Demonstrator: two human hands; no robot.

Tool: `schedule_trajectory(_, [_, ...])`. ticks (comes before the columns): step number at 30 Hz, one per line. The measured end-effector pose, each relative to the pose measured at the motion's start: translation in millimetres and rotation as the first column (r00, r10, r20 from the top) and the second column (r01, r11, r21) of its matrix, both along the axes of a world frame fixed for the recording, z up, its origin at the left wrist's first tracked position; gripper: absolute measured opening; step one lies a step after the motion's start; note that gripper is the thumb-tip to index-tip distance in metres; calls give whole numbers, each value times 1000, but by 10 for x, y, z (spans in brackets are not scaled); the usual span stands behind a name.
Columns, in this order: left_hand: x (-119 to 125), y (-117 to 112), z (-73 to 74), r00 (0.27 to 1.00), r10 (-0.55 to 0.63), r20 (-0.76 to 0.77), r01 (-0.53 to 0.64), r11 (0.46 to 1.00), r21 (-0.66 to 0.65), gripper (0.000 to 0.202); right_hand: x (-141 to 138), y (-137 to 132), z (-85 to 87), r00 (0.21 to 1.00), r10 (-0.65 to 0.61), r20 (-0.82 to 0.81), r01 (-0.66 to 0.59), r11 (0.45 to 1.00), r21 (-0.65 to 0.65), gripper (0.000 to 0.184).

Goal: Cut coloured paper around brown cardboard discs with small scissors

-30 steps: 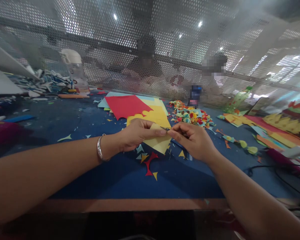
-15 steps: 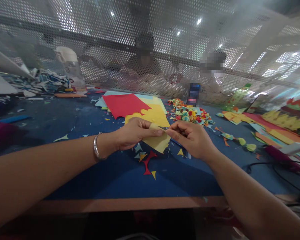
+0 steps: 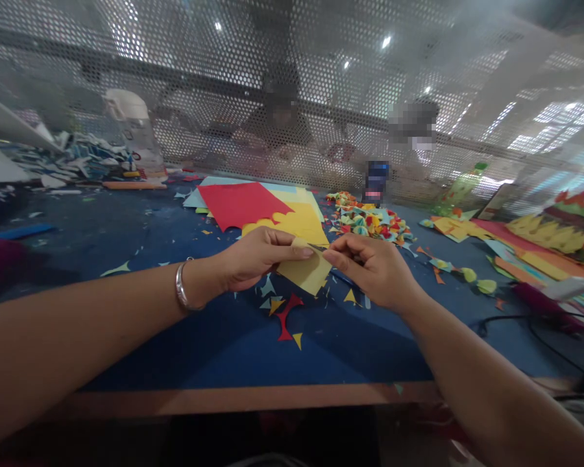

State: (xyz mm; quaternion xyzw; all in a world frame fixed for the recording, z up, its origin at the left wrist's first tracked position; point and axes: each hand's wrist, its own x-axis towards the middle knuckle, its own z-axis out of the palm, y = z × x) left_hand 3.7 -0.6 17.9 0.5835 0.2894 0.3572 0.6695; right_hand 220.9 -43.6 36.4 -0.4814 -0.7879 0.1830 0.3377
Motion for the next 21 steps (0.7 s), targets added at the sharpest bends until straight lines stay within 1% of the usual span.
schedule_trajectory(4, [-5, 1, -8, 1000, -4, -5, 4, 1000, 1, 16, 9, 1, 2, 1000, 8, -8, -8, 1000, 10, 39])
schedule_trajectory(10, [-9, 3, -26, 999, -49, 14, 49, 999, 1, 14, 12, 7, -8, 1000, 13, -11, -13, 1000, 1, 41])
schedule_trajectory(16, [13, -6, -4, 999, -34, 0, 34, 999, 16, 11, 19, 9, -5, 1000, 26, -9, -26, 1000, 11, 39])
schedule_trajectory(21, [-11, -30, -2, 999, -39, 0, 39, 999, 14, 9, -1, 5, -23, 999, 28, -28, -28, 1000, -12, 38])
